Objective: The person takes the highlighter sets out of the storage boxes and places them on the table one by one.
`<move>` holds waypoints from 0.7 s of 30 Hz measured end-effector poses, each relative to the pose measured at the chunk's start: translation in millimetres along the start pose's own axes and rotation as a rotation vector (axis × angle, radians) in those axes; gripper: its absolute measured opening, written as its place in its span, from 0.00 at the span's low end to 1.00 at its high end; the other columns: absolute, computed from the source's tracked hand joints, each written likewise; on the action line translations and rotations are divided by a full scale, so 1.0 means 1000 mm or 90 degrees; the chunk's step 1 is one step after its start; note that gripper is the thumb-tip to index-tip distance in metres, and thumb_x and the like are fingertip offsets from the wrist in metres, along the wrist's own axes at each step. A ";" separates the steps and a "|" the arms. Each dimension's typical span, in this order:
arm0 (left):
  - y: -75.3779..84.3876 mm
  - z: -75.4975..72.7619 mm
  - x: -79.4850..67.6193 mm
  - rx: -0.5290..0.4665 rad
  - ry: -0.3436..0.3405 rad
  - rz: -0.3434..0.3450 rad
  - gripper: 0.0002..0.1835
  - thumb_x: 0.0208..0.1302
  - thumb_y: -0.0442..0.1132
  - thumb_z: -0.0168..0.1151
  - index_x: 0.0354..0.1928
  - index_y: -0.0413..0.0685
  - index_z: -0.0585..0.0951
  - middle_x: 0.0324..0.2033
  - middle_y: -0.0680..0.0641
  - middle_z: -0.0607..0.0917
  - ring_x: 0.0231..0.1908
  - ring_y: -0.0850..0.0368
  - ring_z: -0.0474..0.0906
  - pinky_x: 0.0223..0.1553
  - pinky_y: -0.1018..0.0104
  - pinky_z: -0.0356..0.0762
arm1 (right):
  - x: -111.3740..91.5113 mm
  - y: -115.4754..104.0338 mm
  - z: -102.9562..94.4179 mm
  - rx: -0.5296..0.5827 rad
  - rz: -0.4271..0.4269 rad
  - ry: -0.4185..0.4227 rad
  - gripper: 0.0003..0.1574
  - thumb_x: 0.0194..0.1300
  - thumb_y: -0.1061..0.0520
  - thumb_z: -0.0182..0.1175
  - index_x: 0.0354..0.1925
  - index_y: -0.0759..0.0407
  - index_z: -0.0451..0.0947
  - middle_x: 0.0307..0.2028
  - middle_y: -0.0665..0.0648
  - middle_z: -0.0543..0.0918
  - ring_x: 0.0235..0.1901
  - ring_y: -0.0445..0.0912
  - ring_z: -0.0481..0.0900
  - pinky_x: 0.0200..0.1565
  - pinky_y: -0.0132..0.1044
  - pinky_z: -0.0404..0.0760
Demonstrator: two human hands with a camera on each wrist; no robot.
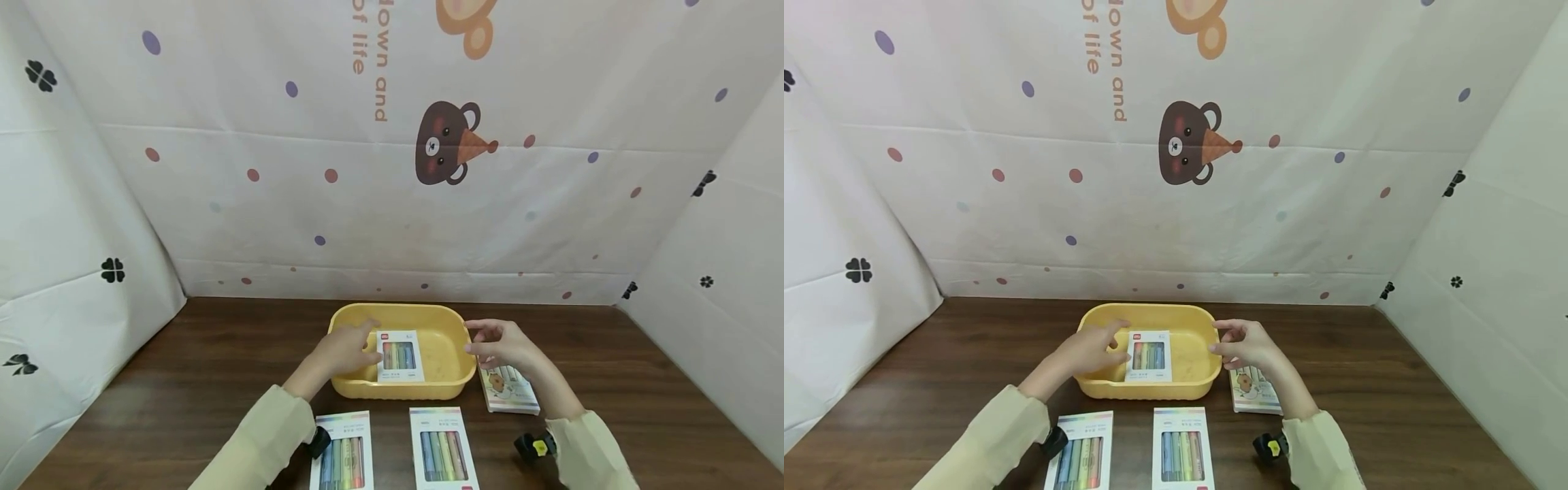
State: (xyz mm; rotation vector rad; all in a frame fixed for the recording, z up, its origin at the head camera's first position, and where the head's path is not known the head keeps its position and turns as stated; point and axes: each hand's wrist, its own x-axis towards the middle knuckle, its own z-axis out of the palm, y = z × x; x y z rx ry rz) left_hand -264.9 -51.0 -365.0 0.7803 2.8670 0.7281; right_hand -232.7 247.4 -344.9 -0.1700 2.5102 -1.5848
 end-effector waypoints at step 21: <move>0.005 0.020 0.018 0.027 -0.046 -0.064 0.38 0.60 0.49 0.59 0.67 0.41 0.57 0.08 0.54 0.65 0.09 0.62 0.54 0.14 0.68 0.52 | 0.009 0.018 0.005 0.012 0.034 -0.019 0.38 0.51 0.61 0.67 0.59 0.68 0.65 0.30 0.57 0.68 0.19 0.42 0.74 0.24 0.36 0.79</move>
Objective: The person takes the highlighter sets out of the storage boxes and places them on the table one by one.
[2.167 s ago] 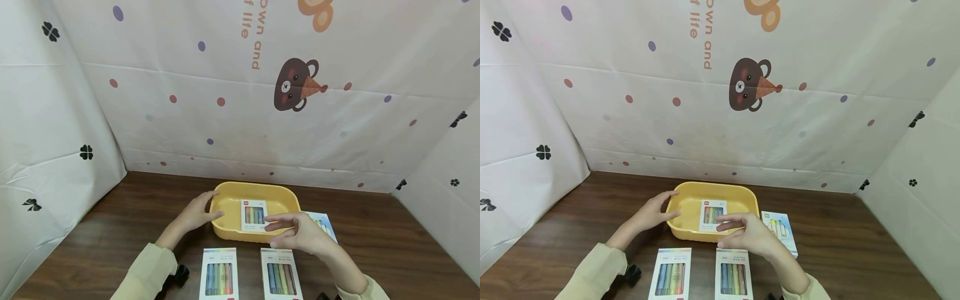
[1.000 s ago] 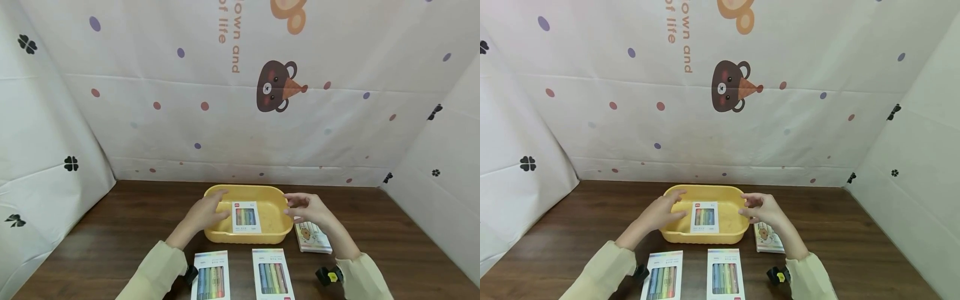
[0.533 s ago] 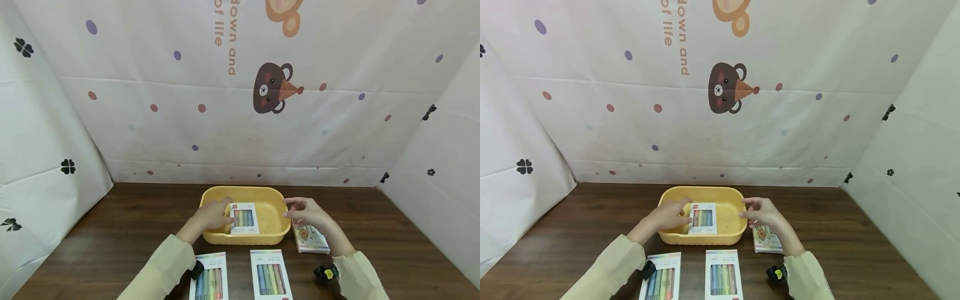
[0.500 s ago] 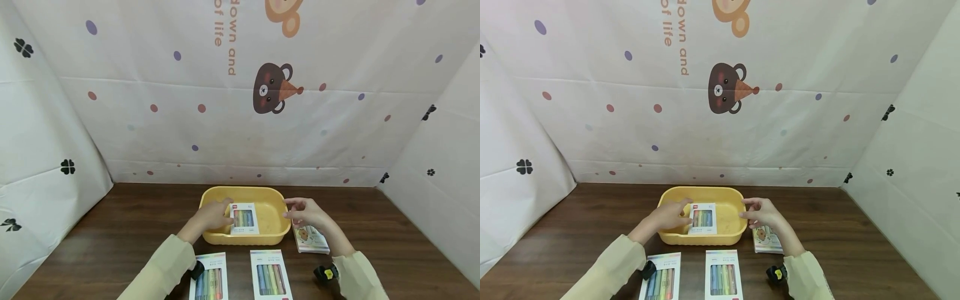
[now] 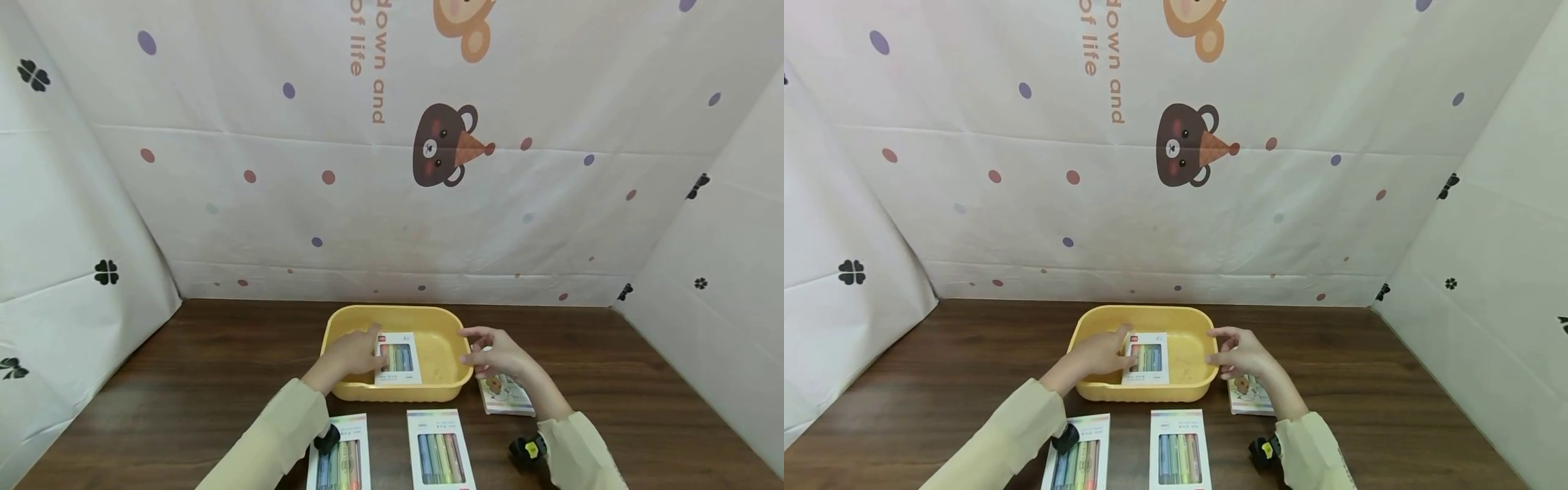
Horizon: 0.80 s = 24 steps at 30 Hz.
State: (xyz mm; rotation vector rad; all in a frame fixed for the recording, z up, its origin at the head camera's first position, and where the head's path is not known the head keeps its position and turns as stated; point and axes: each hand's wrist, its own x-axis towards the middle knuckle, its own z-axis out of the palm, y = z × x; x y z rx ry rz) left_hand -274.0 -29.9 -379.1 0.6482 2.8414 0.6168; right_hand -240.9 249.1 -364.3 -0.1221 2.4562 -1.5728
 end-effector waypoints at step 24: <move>0.000 0.001 0.007 0.028 0.048 -0.067 0.37 0.59 0.43 0.59 0.65 0.34 0.57 0.23 0.45 0.79 0.19 0.56 0.67 0.22 0.64 0.66 | 0.000 0.000 0.001 0.004 -0.010 -0.012 0.38 0.52 0.62 0.66 0.60 0.68 0.64 0.31 0.58 0.69 0.20 0.43 0.76 0.27 0.41 0.81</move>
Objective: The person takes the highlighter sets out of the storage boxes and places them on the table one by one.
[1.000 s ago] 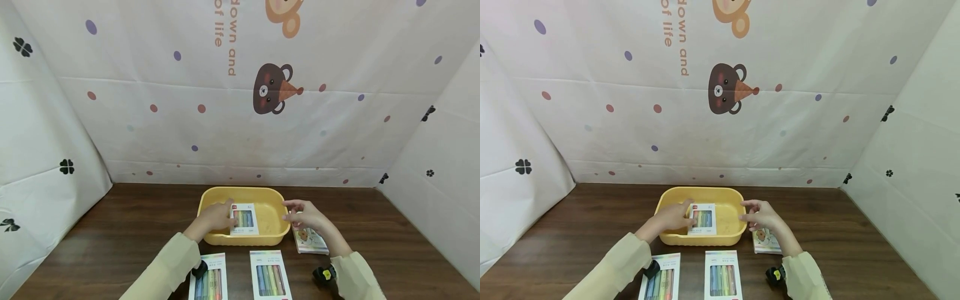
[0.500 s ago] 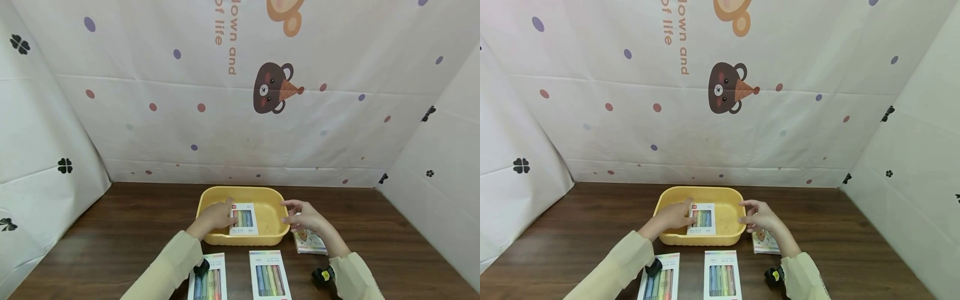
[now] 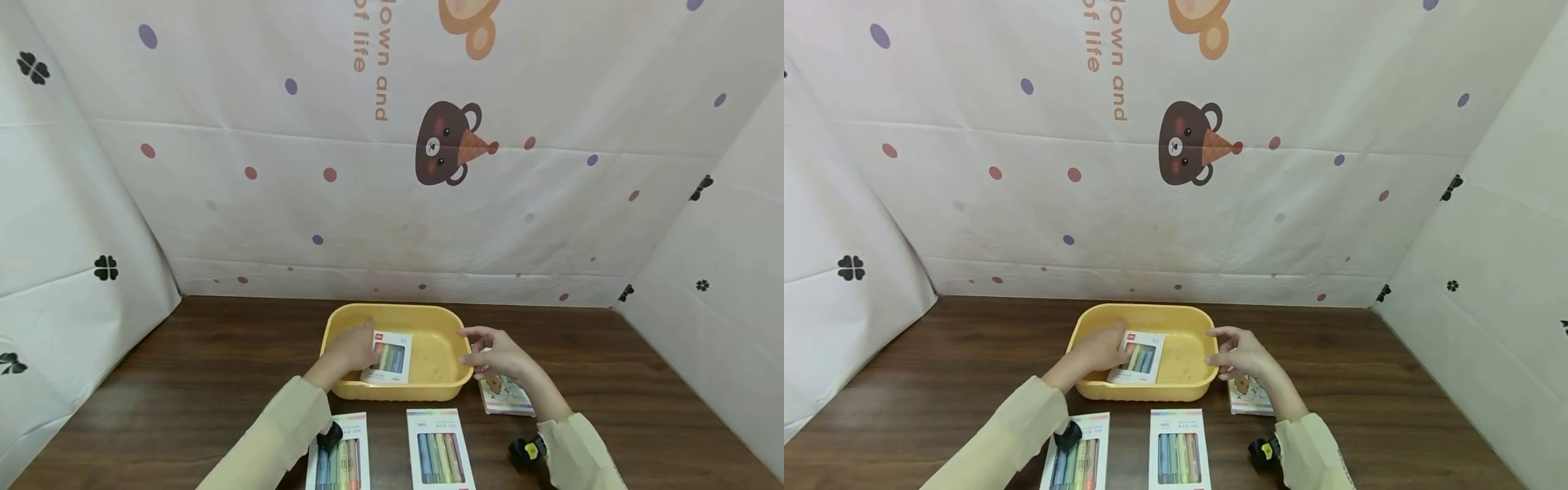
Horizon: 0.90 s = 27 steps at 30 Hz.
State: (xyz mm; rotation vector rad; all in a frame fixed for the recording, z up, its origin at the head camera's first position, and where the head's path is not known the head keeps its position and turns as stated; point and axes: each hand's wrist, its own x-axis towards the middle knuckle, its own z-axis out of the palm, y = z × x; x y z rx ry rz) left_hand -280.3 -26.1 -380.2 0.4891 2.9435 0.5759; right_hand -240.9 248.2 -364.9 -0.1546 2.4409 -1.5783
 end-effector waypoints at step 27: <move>-0.003 -0.009 -0.006 -0.253 0.030 0.067 0.09 0.59 0.36 0.57 0.42 0.45 0.78 0.26 0.49 0.76 0.20 0.59 0.65 0.18 0.70 0.60 | 0.000 0.001 0.001 0.018 0.004 -0.007 0.39 0.51 0.62 0.67 0.59 0.69 0.64 0.32 0.60 0.72 0.20 0.43 0.78 0.26 0.40 0.81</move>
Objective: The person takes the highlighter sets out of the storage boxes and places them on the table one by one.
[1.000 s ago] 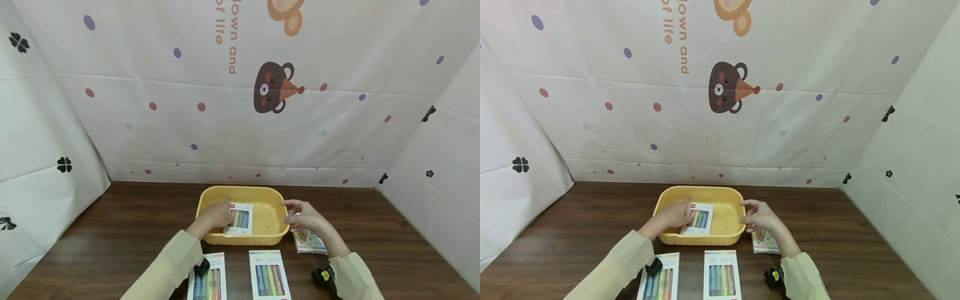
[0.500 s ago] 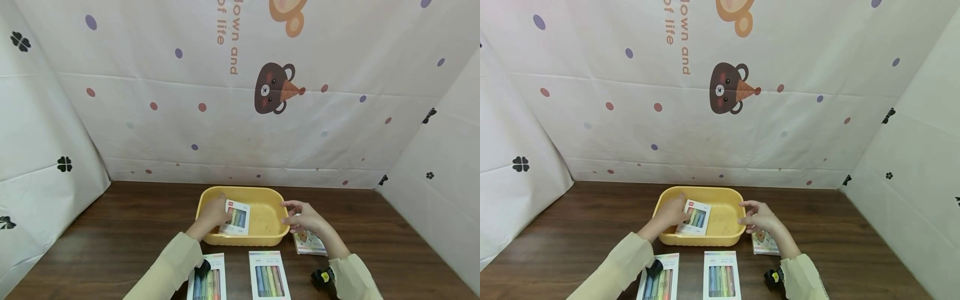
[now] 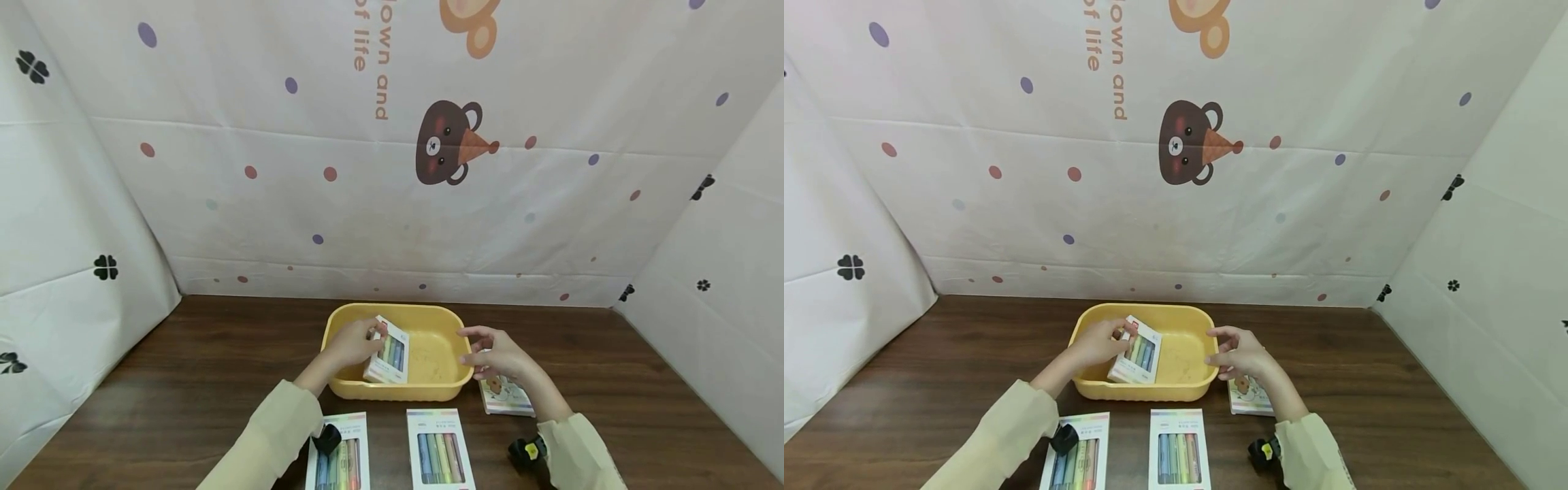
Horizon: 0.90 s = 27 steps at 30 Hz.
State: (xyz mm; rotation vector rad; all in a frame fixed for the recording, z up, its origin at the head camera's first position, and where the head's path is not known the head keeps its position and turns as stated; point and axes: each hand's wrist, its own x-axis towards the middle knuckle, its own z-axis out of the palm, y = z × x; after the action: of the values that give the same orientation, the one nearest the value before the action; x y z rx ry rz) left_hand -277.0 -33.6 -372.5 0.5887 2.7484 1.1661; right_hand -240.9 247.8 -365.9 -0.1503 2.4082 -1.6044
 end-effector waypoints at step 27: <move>-0.006 -0.024 -0.012 -0.236 -0.021 -0.068 0.33 0.46 0.26 0.65 0.59 0.46 0.71 0.51 0.38 0.71 0.27 0.55 0.77 0.24 0.65 0.78 | -0.001 -0.002 0.001 -0.001 -0.001 -0.002 0.41 0.51 0.61 0.67 0.61 0.69 0.62 0.39 0.65 0.78 0.24 0.46 0.81 0.29 0.44 0.81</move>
State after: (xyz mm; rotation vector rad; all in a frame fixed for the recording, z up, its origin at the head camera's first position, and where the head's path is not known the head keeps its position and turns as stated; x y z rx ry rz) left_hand -273.9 -58.0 -361.1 0.4071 2.4098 1.5662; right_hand -239.8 246.7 -364.4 -0.1541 2.4082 -1.6019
